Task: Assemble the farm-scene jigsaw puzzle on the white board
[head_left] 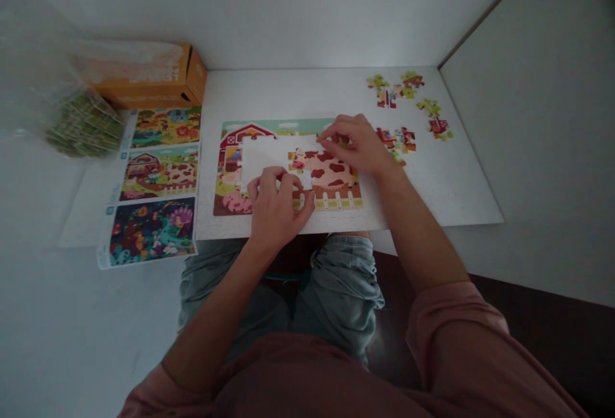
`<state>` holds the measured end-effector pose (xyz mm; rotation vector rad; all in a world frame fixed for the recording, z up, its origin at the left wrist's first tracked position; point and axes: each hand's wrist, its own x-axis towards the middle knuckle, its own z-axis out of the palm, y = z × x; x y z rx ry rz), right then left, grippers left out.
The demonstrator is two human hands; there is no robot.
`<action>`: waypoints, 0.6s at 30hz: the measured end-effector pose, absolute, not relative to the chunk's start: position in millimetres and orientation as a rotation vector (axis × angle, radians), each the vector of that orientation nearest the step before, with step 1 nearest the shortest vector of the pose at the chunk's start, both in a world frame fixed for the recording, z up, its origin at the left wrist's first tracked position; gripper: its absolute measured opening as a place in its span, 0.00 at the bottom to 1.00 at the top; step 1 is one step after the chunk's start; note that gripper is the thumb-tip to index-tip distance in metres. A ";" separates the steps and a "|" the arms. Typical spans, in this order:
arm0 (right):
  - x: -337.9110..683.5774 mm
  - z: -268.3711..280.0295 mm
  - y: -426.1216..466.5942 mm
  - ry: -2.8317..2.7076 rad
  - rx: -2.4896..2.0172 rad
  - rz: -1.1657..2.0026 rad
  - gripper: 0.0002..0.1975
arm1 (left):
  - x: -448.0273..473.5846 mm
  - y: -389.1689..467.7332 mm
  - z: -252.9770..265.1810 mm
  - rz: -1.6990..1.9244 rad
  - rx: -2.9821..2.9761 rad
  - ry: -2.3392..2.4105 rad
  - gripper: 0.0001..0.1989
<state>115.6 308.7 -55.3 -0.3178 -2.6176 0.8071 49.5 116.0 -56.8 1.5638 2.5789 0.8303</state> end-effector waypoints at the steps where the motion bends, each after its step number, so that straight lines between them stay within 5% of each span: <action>1: 116.6 -55.3 312.0 -2.532 -0.383 0.840 0.11 | 49.1 115.1 -56.1 0.806 1.579 2.556 0.08; 18: 129.3 -47.4 341.3 -2.500 -0.708 0.542 0.14 | 49.0 117.5 -46.8 0.582 1.869 2.360 0.04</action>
